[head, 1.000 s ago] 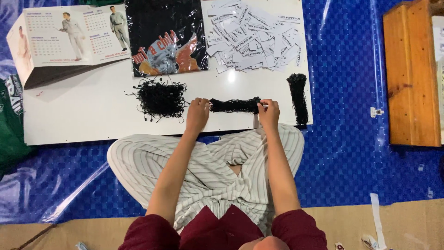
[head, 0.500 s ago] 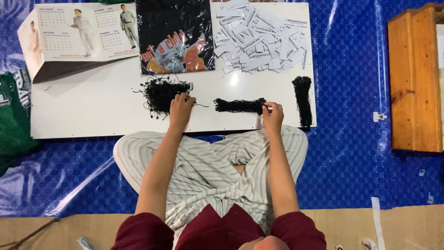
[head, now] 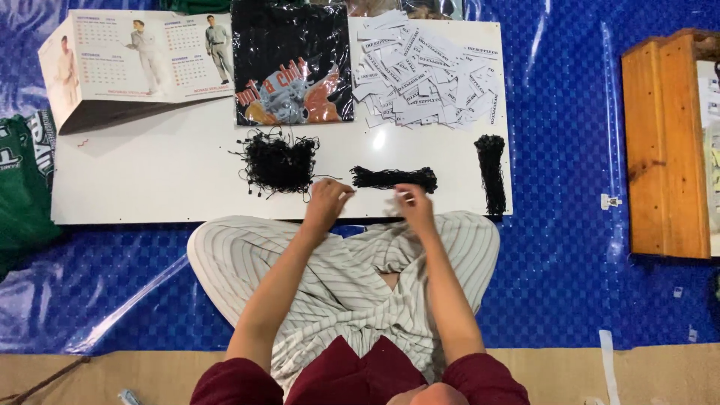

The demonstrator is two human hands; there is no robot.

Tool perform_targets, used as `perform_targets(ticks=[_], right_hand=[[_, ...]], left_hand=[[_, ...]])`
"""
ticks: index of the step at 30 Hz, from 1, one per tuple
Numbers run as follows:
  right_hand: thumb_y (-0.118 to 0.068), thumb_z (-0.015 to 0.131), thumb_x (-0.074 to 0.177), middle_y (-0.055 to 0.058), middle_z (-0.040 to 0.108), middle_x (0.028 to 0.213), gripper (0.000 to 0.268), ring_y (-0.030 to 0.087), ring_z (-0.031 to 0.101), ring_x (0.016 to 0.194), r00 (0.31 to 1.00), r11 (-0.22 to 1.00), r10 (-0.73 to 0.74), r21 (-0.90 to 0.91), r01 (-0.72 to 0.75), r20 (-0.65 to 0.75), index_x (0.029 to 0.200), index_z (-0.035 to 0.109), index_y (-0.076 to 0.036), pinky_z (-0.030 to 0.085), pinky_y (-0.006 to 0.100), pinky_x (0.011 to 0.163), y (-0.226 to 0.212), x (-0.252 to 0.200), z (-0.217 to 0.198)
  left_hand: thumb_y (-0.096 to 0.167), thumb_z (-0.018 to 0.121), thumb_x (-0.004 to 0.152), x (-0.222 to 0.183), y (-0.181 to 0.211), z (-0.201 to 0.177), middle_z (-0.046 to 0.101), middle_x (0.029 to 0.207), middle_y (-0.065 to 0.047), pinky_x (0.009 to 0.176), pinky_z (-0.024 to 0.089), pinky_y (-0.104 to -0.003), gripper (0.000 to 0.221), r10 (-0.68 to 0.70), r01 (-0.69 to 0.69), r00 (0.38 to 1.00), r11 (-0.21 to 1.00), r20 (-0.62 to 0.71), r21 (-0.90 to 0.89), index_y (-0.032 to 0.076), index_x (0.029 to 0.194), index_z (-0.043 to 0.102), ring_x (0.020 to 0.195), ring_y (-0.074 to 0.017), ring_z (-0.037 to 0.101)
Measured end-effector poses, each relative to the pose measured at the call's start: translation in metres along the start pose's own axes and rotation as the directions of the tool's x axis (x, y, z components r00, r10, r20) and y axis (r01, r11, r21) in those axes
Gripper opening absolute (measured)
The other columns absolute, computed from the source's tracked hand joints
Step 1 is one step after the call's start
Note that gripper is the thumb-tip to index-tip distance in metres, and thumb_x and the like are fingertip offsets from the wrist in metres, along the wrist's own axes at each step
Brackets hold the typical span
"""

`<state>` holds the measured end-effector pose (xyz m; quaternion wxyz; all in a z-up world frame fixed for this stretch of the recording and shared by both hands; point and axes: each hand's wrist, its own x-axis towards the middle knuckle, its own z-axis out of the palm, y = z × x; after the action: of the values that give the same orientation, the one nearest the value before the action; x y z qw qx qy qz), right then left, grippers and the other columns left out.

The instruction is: Sorting and untangling black elastic cords on a white board

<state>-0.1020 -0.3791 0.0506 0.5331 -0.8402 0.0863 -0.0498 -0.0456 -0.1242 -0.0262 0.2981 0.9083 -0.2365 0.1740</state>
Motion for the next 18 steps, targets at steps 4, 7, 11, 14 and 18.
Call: perform_targets(ticks=[4, 7, 11, 14, 18], right_hand=[[-0.011, 0.08, 0.09, 0.009, 0.074, 0.107, 0.026, 0.023, 0.073, 0.094, 0.987, 0.994, -0.054, 0.105, 0.038, 0.152, 0.116, 0.075, -0.014, 0.06, 0.035, 0.081, -0.012, -0.018, 0.041], [-0.015, 0.076, 0.097, 0.009, 0.076, 0.098, 0.014, 0.02, 0.075, 0.088, 0.992, 0.984, -0.009, 0.177, -0.013, 0.128, 0.111, 0.078, -0.012, 0.062, 0.033, 0.075, -0.013, -0.026, 0.057], [-0.014, 0.074, 0.099, 0.008, 0.077, 0.097, 0.011, 0.019, 0.075, 0.086, 0.997, 0.98, 0.015, 0.195, -0.031, 0.082, 0.109, 0.077, -0.012, 0.063, 0.034, 0.075, -0.01, -0.024, 0.06], [-0.012, 0.073, 0.099, 0.01, 0.077, 0.095, 0.01, 0.02, 0.076, 0.086, 0.995, 0.978, -0.014, 0.21, -0.008, 0.102, 0.108, 0.077, -0.009, 0.063, 0.035, 0.076, -0.024, -0.029, 0.056], [-0.006, 0.067, 0.101, 0.013, 0.075, 0.088, 0.008, 0.022, 0.075, 0.081, 0.998, 0.979, -0.046, 0.201, 0.034, 0.053, 0.103, 0.074, -0.004, 0.064, 0.036, 0.072, -0.033, -0.031, 0.054]], left_hand=[[0.043, 0.068, 0.098, 0.0, 0.041, -0.026, 0.069, 0.085, 0.004, 0.089, 0.047, -0.037, 0.015, -0.018, 0.026, 0.998, 0.989, 0.056, -0.142, 0.028, 0.1, 0.069, 0.101, -0.0212, 0.063], [0.041, 0.065, 0.101, -0.002, 0.045, -0.03, 0.068, 0.085, 0.004, 0.089, 0.047, -0.036, 0.014, 0.021, -0.011, 0.998, 0.988, 0.059, -0.154, 0.027, 0.1, 0.067, 0.1, -0.0197, 0.063], [0.038, 0.063, 0.102, -0.001, 0.042, -0.033, 0.068, 0.086, 0.001, 0.085, 0.049, -0.038, 0.015, 0.052, -0.029, 0.993, 0.977, 0.105, -0.212, 0.024, 0.102, 0.067, 0.097, -0.023, 0.063], [0.036, 0.062, 0.103, 0.0, 0.045, -0.038, 0.068, 0.088, -0.001, 0.084, 0.05, -0.038, 0.016, 0.075, -0.038, 0.988, 0.965, 0.135, -0.258, 0.02, 0.102, 0.066, 0.097, -0.0242, 0.064], [0.032, 0.059, 0.105, 0.0, 0.033, -0.024, 0.069, 0.088, -0.003, 0.081, 0.052, -0.037, 0.017, 0.114, -0.081, 0.983, 0.971, 0.141, -0.224, 0.017, 0.103, 0.066, 0.094, -0.0254, 0.066]])
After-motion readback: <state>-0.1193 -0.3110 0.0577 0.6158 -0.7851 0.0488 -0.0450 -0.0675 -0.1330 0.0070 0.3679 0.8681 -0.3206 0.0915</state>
